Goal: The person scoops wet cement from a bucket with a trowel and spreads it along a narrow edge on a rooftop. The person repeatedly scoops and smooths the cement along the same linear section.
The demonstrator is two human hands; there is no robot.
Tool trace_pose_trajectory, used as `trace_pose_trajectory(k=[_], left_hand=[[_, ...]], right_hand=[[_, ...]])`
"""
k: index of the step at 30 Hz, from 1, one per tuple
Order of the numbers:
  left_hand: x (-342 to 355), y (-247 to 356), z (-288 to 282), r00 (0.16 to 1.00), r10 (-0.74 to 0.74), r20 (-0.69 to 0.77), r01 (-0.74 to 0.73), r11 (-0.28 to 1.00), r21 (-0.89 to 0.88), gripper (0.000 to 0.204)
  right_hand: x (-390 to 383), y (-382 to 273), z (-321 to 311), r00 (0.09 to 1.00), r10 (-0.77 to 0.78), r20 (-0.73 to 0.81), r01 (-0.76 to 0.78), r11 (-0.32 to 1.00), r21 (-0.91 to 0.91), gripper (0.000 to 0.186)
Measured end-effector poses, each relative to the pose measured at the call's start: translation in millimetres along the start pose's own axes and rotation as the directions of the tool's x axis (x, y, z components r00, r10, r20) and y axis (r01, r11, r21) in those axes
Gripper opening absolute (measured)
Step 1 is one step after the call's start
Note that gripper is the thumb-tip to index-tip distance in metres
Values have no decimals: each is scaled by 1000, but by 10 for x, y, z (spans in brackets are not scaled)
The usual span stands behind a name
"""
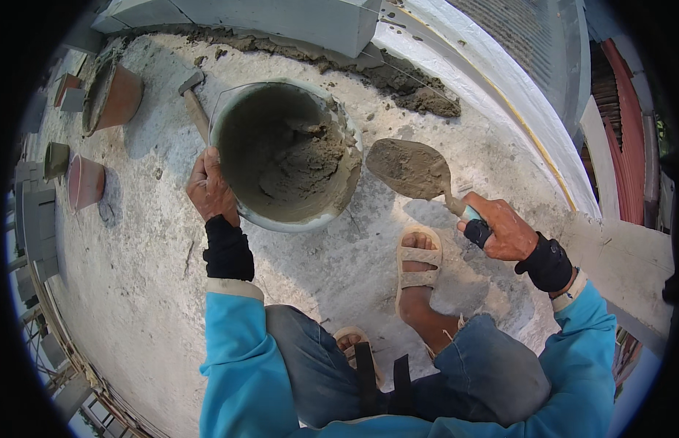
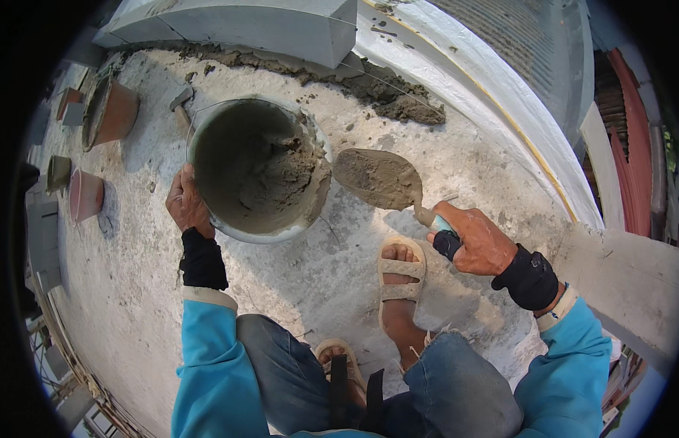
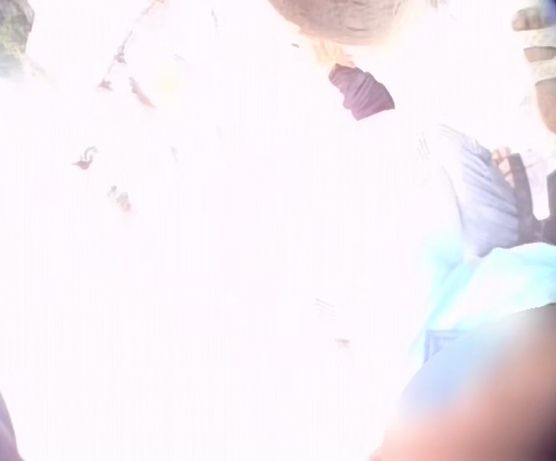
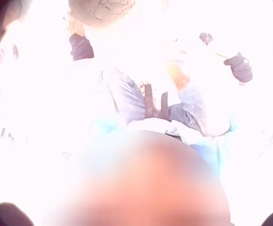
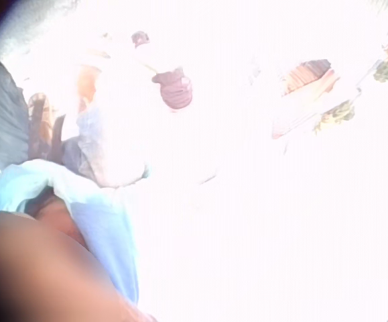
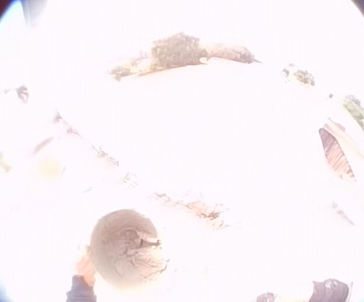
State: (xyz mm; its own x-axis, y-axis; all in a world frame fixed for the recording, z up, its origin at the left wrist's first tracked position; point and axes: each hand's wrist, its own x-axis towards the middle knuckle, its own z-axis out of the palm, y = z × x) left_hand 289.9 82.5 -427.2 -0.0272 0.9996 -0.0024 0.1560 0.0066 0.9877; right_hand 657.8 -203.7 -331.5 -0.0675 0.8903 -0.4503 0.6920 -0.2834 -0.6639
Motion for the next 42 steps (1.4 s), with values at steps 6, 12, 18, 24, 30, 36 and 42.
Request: trace_pose_trajectory(k=[6,12,18,24,30,36,42], left_hand=[[-599,509,852,911,340,232,-381,910,163,38],[-600,625,971,915,352,198,-390,897,209,34],[-561,555,1027,914,361,187,-397,891,219,32],[-386,456,882,968,216,124,-235,958,163,37],[-230,380,596,996,79,47,-83,992,94,38],[-92,253,340,994,101,49,-108,983,147,40],[-93,217,298,996,92,23,-95,981,171,41]], right_hand=[[694,-447,-10,952,-145,-270,-83,726,-682,29],[1240,-560,622,998,-35,-47,17,941,-337,32],[795,-561,897,986,1,-165,38,971,235,39],[636,-409,768,939,46,-341,108,902,418,51],[351,-87,419,928,229,-292,-43,847,529,46],[200,473,-81,836,474,-278,-197,731,653,47],[332,1100,-391,606,422,-674,-476,872,118,47]])
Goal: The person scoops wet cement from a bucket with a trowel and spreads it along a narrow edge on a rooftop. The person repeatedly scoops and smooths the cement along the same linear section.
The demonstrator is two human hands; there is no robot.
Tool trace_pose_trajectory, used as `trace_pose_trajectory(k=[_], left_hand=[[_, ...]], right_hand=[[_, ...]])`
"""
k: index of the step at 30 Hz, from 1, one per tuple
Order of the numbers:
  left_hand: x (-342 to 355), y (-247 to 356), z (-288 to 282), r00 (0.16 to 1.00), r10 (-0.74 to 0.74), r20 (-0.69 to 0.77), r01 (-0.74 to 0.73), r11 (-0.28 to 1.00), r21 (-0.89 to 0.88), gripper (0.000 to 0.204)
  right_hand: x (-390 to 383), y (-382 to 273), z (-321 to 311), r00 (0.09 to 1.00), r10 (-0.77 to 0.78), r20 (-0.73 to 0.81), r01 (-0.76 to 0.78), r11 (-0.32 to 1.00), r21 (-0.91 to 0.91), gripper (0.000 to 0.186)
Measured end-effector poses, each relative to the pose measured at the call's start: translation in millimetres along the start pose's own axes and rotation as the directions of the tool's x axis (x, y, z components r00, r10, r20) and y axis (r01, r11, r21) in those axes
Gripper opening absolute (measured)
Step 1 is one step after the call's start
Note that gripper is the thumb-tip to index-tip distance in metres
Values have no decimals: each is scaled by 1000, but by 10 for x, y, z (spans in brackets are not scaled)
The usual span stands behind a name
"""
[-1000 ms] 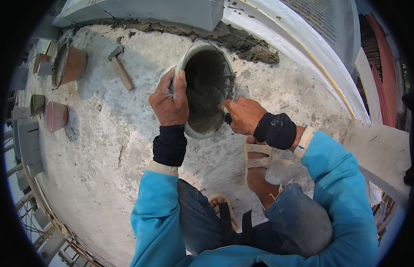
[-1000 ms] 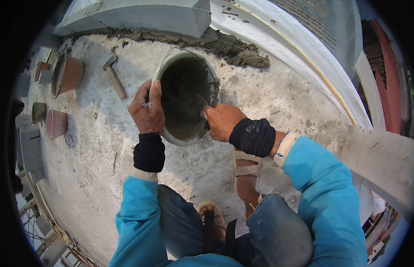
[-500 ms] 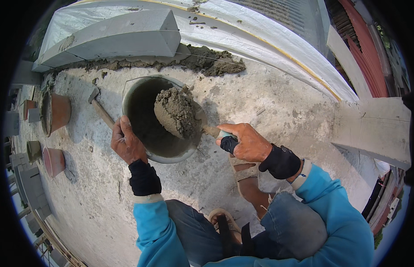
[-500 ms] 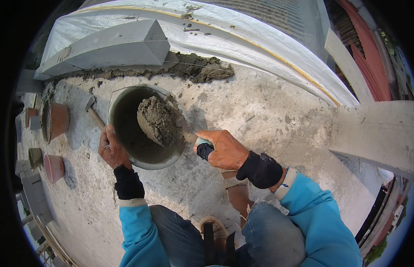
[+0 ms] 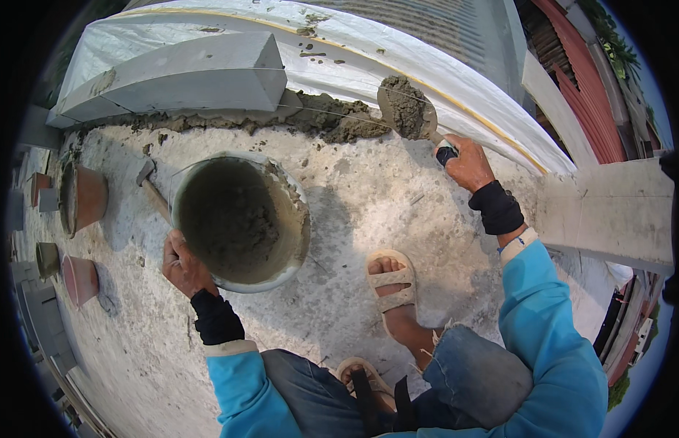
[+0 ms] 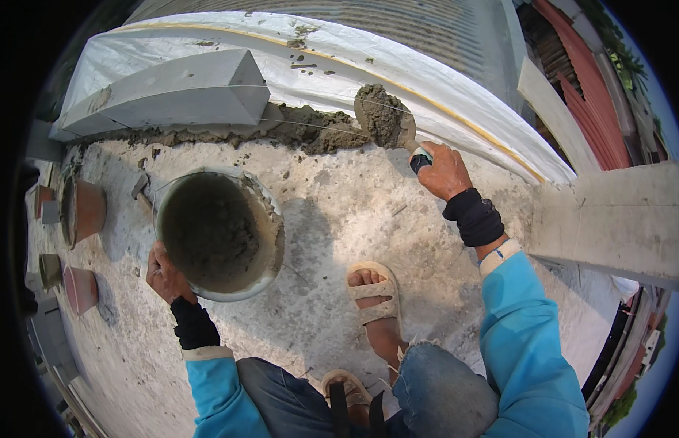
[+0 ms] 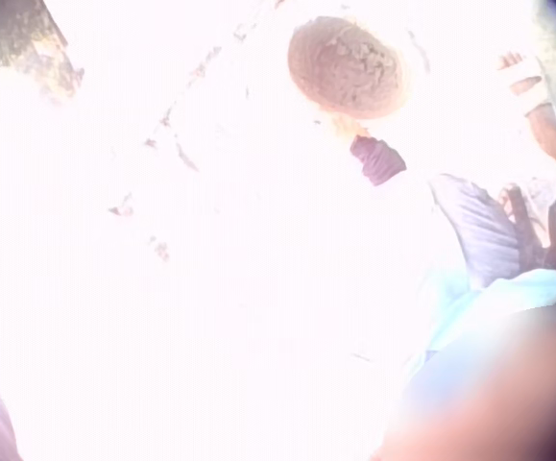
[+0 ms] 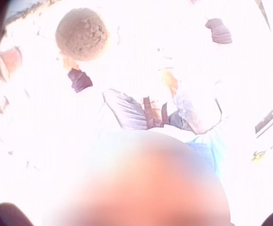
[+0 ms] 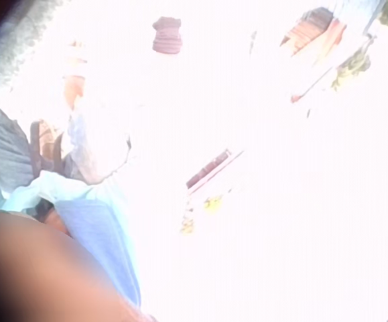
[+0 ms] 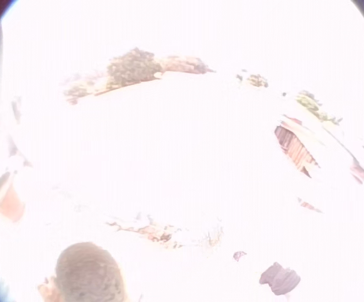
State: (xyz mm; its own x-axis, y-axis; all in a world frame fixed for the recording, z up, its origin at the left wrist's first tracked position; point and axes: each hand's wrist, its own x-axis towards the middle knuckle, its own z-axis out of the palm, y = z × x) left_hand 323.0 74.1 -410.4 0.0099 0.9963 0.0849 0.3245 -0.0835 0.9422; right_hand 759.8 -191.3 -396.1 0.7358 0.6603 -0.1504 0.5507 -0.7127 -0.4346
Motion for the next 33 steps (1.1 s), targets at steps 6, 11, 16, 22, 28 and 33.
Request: trace_pose_trajectory(k=[6,11,16,22,28,33], left_hand=[[-19,141,119,999,34,9,-34,999,40,40],[-12,186,133,999,32,25,-33,998,60,39],[-11,118,74,999,33,-13,-32,996,84,38],[-18,202,160,1000,27,6,-27,993,113,39],[-32,284,235,999,17,50,-22,995,99,39],[19,146,127,998,47,31,-49,994,97,39]], right_hand=[[158,-54,646,959,-277,-65,224,876,-427,54],[27,-85,870,939,-335,-81,268,858,-439,53],[-35,-38,548,983,-174,-60,139,916,-375,57],[334,-976,1029,959,-281,-38,239,874,-424,28],[489,-973,1132,856,-516,-29,405,704,-583,34],[126,52,489,862,-495,111,425,585,-691,48]])
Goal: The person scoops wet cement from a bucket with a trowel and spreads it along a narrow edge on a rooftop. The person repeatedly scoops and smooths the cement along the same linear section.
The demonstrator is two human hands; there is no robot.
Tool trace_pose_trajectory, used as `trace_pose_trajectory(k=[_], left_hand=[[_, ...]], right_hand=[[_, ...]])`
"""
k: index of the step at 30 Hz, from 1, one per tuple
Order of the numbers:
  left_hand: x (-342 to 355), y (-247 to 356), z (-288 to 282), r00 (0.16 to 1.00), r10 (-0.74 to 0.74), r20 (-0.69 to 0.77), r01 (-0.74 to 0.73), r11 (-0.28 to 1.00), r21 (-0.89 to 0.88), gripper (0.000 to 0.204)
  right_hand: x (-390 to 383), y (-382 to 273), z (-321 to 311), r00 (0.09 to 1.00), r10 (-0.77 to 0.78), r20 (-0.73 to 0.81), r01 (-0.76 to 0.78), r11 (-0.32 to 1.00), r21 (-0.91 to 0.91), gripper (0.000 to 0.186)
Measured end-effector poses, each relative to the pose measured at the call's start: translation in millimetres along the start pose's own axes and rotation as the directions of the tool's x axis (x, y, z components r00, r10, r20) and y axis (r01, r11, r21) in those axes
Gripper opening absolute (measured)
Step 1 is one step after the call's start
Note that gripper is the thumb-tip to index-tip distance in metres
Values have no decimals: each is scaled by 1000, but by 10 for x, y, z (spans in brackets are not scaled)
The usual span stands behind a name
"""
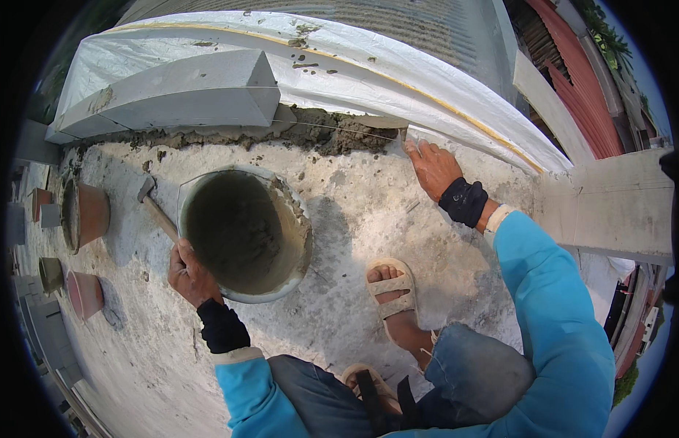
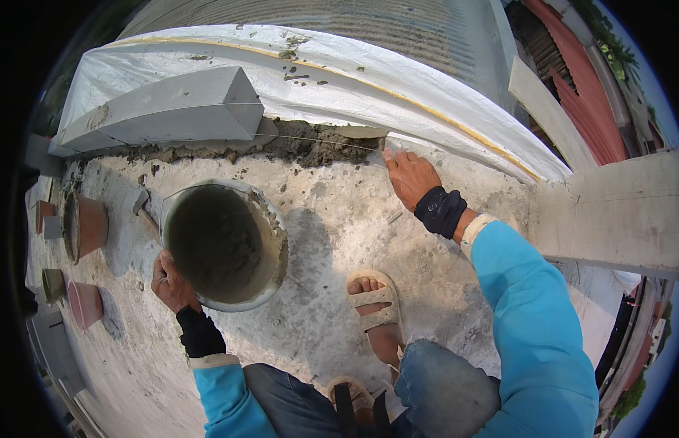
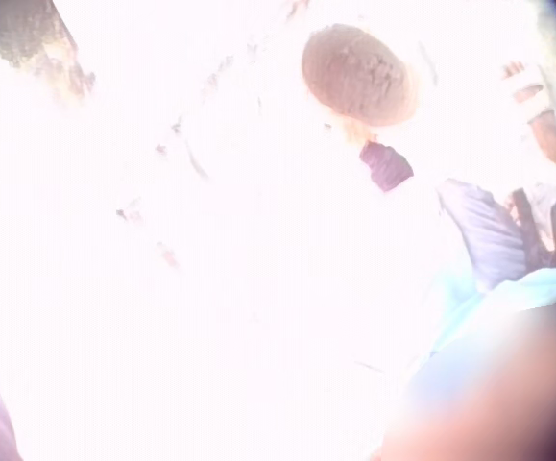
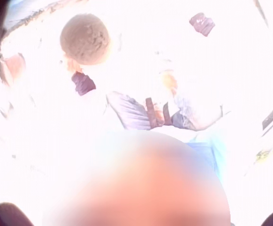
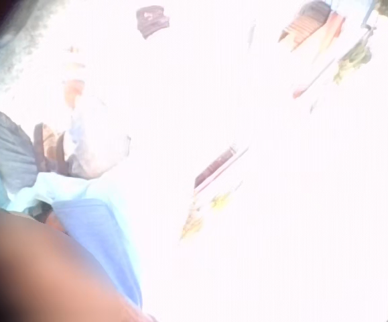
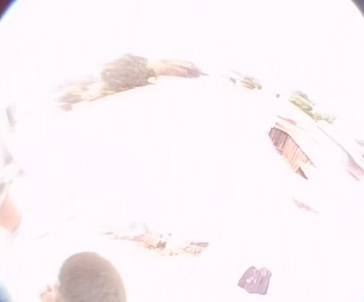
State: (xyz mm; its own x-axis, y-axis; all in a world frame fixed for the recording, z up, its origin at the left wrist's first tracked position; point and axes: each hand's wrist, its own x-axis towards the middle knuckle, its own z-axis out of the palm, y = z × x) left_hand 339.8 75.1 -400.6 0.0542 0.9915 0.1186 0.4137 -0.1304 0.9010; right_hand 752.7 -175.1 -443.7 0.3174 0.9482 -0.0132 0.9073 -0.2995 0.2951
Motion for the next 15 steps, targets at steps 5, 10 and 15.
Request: trace_pose_trajectory(k=[5,10,15], left_hand=[[-11,-37,-83,999,27,24,-28,999,44,38],[-24,49,-9,999,39,-5,-39,998,39,37],[-31,71,22,997,73,23,-73,997,32,37]], right_hand=[[-371,175,-229,971,222,88,-237,941,241,63],[-842,-253,-494,905,228,360,-425,408,808,55],[-1072,-748,-438,755,68,653,-534,-514,671,46]])
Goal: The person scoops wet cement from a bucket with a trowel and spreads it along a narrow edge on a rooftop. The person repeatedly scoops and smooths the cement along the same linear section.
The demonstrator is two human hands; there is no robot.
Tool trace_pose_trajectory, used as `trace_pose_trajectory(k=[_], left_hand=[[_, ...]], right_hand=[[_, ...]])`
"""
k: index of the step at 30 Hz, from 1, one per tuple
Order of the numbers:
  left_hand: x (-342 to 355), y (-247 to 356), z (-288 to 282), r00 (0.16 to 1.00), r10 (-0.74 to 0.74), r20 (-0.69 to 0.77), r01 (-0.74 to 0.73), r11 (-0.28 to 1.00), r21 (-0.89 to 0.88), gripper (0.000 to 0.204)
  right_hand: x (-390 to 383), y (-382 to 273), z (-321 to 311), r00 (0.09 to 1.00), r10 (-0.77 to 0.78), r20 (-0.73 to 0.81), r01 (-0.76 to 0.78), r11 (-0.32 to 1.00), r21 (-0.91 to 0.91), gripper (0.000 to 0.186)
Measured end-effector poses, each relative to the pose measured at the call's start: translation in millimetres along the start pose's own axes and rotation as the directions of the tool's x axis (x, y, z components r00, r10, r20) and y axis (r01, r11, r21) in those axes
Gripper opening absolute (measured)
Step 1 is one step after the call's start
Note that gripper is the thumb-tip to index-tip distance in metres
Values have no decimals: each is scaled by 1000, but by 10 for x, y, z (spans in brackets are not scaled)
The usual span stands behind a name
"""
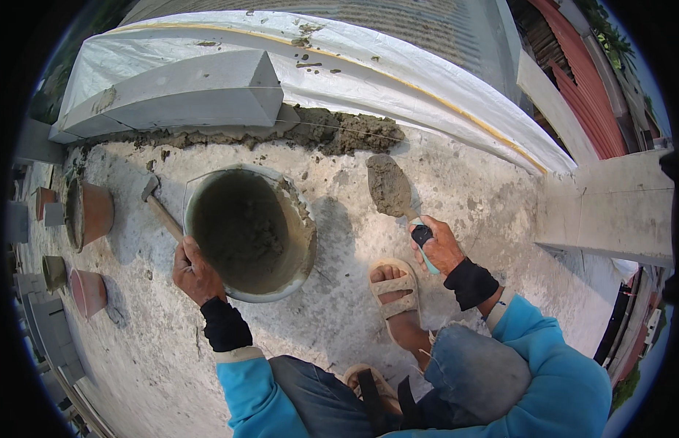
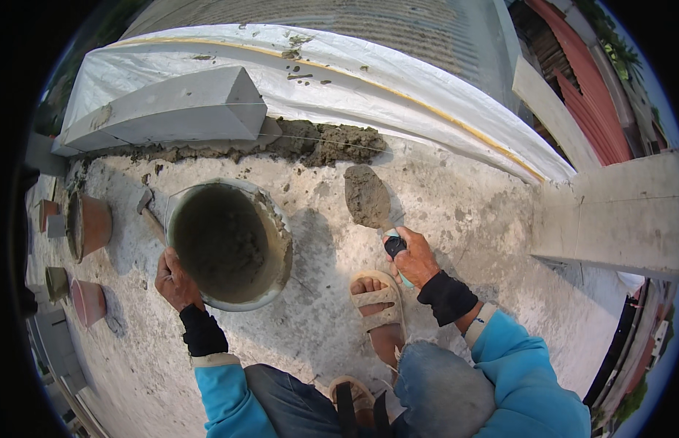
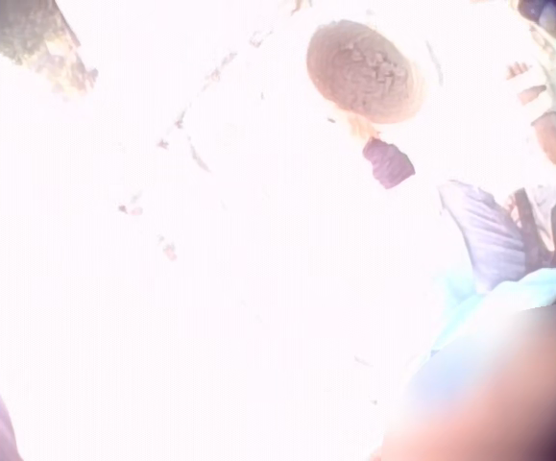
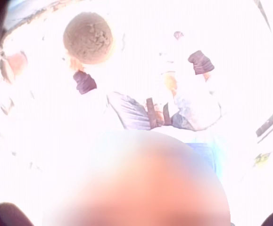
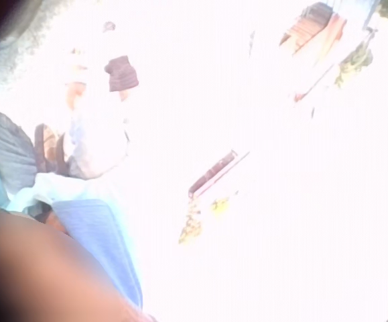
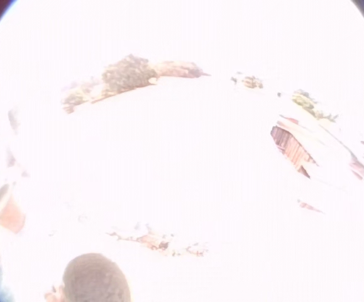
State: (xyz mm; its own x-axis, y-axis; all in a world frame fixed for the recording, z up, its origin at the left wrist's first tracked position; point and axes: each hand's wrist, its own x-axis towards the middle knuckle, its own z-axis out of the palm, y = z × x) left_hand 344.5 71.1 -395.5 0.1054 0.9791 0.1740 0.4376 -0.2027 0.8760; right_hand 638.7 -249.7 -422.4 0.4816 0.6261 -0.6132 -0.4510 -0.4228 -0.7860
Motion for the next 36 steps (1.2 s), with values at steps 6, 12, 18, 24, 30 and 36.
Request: trace_pose_trajectory(k=[6,12,18,24,30,36], left_hand=[[20,-19,-9,1000,-12,8,12,1000,24,37],[21,50,29,1000,11,-24,-9,997,78,38],[20,106,68,999,-36,18,36,999,27,38],[19,37,24,1000,-20,-9,20,999,49,38],[31,11,32,1000,28,12,-29,997,65,37],[3,112,88,1000,-13,12,13,999,34,36]], right_hand=[[1046,686,14,996,-61,60,9,770,638,36],[2599,1146,105,935,-179,307,96,959,267,28],[1950,-316,122,986,-35,163,160,461,-873,22],[839,-411,-332,993,-118,3,78,636,-768,29],[1776,483,160,888,-419,188,459,806,-375,28],[2180,-131,714,934,-183,306,346,673,-654,30]])
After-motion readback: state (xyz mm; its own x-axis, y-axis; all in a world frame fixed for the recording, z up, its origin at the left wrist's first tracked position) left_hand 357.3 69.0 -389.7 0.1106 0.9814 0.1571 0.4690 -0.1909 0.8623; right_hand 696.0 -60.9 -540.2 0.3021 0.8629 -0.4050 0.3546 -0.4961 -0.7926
